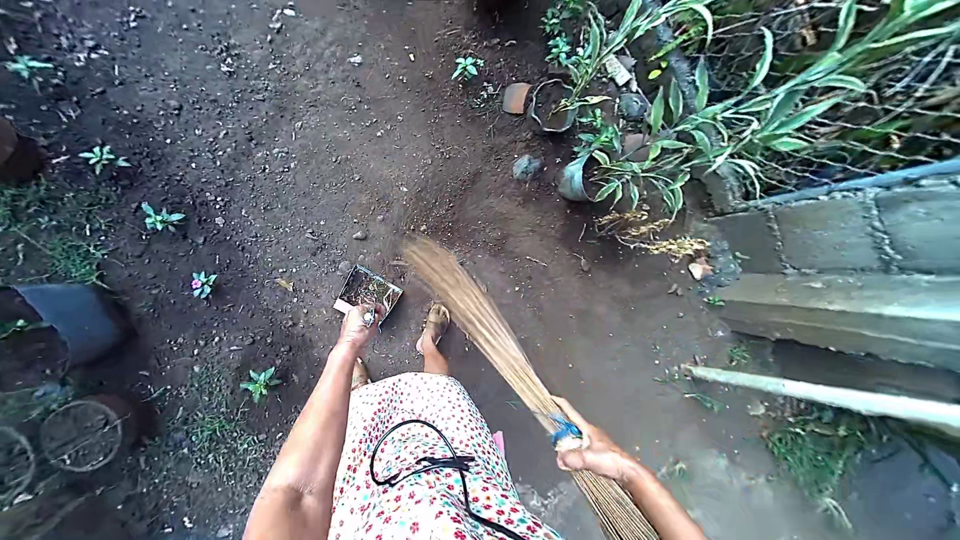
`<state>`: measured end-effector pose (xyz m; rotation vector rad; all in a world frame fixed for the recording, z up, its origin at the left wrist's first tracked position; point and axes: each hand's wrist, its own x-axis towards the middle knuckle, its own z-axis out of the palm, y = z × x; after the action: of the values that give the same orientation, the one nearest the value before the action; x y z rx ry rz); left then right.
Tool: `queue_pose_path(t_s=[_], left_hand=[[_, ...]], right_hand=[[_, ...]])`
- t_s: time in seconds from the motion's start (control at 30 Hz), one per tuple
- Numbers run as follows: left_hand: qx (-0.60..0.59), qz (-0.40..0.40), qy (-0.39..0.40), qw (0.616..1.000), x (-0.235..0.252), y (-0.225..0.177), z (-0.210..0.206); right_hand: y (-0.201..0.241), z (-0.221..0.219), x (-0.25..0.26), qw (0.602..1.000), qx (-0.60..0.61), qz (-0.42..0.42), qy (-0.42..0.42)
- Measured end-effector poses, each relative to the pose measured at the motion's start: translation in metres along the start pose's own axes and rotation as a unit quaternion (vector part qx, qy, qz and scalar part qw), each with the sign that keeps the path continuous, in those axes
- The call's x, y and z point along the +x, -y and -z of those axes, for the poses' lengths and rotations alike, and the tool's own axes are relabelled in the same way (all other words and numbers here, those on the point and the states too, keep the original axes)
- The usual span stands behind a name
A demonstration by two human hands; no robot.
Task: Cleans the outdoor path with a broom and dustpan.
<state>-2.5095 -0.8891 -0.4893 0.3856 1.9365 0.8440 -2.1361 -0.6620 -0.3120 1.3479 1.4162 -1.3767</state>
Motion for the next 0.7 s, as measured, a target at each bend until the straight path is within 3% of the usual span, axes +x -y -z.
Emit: queue_pose_path(t_s=[0.1, 0.17, 0.3, 0.4, 0.53, 0.7], left_hand=[[0.039, -0.016, 0.035, 0.999, -0.012, 0.007, 0.005], [0.067, -0.027, 0.061, 0.995, -0.013, 0.007, 0.006], [0.063, -0.033, 0.043, 0.997, 0.001, 0.004, -0.002], [0.048, -0.034, 0.01, 0.998, 0.029, -0.003, -0.005], [0.042, -0.01, -0.019, 0.999, 0.053, -0.006, -0.007], [0.018, -0.027, -0.074, 0.997, 0.021, 0.012, 0.01]], right_hand=[[-0.011, -0.05, -0.005, 0.988, 0.133, -0.017, -0.083], [0.006, -0.079, 0.022, 0.984, 0.139, -0.034, -0.105], [0.023, -0.152, 0.074, 0.996, 0.08, -0.04, -0.01], [0.013, -0.191, 0.075, 0.996, 0.03, -0.033, 0.079], [-0.009, -0.178, 0.025, 0.995, 0.048, -0.006, 0.091], [-0.009, -0.096, -0.03, 0.998, 0.064, 0.024, -0.01]])
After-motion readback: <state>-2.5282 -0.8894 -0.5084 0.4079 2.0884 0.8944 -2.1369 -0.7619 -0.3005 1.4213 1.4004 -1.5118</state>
